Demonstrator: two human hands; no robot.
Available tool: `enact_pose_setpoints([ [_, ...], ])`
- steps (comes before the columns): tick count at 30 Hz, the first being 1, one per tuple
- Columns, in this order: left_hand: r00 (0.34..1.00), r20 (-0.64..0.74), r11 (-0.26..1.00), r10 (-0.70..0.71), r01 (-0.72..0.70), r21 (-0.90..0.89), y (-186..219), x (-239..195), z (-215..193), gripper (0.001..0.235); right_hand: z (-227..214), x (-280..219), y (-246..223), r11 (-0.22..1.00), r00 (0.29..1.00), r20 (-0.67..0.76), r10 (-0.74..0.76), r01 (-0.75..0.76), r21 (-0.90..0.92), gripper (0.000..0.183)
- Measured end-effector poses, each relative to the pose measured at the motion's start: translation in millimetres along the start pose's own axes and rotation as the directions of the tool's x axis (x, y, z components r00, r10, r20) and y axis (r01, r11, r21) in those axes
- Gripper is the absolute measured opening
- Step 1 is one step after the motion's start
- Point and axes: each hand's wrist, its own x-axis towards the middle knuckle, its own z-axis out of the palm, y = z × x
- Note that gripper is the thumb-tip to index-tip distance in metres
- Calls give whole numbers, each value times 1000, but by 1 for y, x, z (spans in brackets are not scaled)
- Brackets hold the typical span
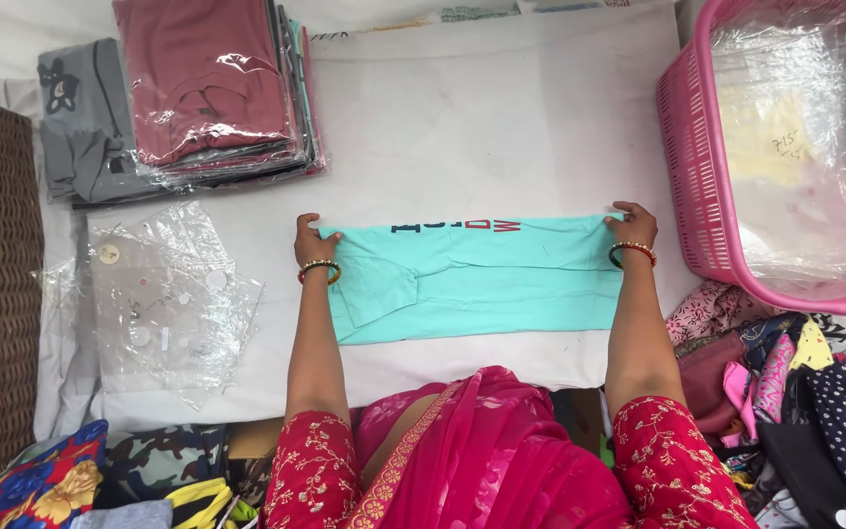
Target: The person folds a light blue t-shirt and a grey t-shirt on a white table. They then place each folded shirt into a clear plastic bag, seal the bags, and stack them on top of other packaged clothes.
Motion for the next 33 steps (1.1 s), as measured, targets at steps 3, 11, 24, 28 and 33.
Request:
enact_pose_setpoints([
  [3, 997, 80, 1000, -7, 9, -16, -26, 22, 16, 56, 3, 7, 12, 998, 1000, 9, 10, -11, 68, 37],
  [11, 978, 22, 939, -208, 206, -276, -3, 21, 3, 37, 14, 22, 18, 979, 993, -69, 96, -81, 188, 26],
  [24, 966, 217, 984, 142, -113, -141, -97, -68, -31, 18, -48, -104, 48, 835, 867, 232, -440, 491, -248, 32],
  [28, 957, 145, 952, 250, -216, -217, -143, -68, -15, 23, -50, -115, 69, 740, 832, 312, -459, 552, -383, 44],
  [33, 946, 315, 993, 80, -102, 53, -111, -75, -35, 25, -49, -90, 110, 797, 907, 359, -219, 379, -471, 59],
])
